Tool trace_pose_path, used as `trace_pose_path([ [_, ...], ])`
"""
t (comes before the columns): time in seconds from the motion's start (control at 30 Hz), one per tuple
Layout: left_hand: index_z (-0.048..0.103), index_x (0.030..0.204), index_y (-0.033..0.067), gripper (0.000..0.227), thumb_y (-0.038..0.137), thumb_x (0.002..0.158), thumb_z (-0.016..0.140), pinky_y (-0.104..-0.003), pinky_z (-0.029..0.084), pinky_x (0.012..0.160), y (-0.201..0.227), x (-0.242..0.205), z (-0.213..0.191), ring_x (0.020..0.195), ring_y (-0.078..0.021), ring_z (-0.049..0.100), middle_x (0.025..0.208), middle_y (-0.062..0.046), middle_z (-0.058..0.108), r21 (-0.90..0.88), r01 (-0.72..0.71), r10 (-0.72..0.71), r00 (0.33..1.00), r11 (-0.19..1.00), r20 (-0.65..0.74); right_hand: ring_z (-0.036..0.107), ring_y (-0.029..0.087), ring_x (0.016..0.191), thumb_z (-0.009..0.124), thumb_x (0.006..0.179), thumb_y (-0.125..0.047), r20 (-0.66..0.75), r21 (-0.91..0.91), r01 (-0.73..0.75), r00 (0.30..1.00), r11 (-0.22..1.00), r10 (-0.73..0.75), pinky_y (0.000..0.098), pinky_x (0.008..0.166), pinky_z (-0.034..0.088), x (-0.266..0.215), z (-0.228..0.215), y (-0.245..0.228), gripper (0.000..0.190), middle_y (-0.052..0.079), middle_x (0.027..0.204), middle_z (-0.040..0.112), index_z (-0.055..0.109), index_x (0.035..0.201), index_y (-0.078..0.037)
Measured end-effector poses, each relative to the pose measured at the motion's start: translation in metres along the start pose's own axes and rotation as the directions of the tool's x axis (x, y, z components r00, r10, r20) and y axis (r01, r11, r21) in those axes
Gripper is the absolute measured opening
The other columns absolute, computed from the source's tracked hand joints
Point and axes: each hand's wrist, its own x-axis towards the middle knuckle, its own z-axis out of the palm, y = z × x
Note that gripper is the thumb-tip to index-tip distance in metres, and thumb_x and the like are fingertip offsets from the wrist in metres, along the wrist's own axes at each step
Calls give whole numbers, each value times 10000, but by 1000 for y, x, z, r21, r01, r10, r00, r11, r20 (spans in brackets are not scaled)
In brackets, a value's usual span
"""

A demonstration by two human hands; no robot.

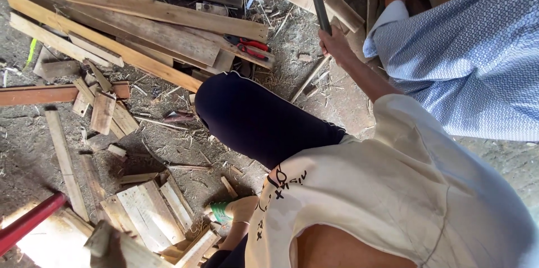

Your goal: The person is removing nails from scrap wooden planks using pliers and a hammer to prepare the wood for reuse.

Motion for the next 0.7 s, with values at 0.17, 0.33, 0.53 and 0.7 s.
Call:
trace_pose_path([
  [0.17,705,1188,-91,468,357,1061,656,-594,547,799,-2,67,59,964,-480,669,1100,-327,720,170,210,-217,976,963,25,457,73,460,535,1006,-190,119,27,-76,990,997,72,215,369,331,9,2,26,164,-15,669,510,441,1084,-80],
  [0.33,722,1238,158,239,181,1022,622,-315,500,994,48,85,133,1018,-130,573,1037,34,670,-464,-267,398,893,845,210,684,161,633,592,1025,-242,156,-89,-192,967,977,204,256,522,622,18,14,46,250,73,775,655,521,1104,-16],
  [0.53,753,1102,272,208,181,917,780,-145,530,520,135,106,223,709,-63,668,892,44,770,-321,53,22,974,946,225,726,245,673,506,1019,-459,187,-654,-79,947,752,262,276,587,569,14,43,40,524,177,954,737,555,1202,30],
  [0.7,724,986,128,322,426,873,775,-284,526,604,161,93,248,709,-140,589,799,-22,642,-218,147,-95,968,965,231,540,276,813,659,973,-203,243,-874,455,713,170,-658,458,650,545,35,54,-22,237,158,1027,522,555,1119,-47],
])
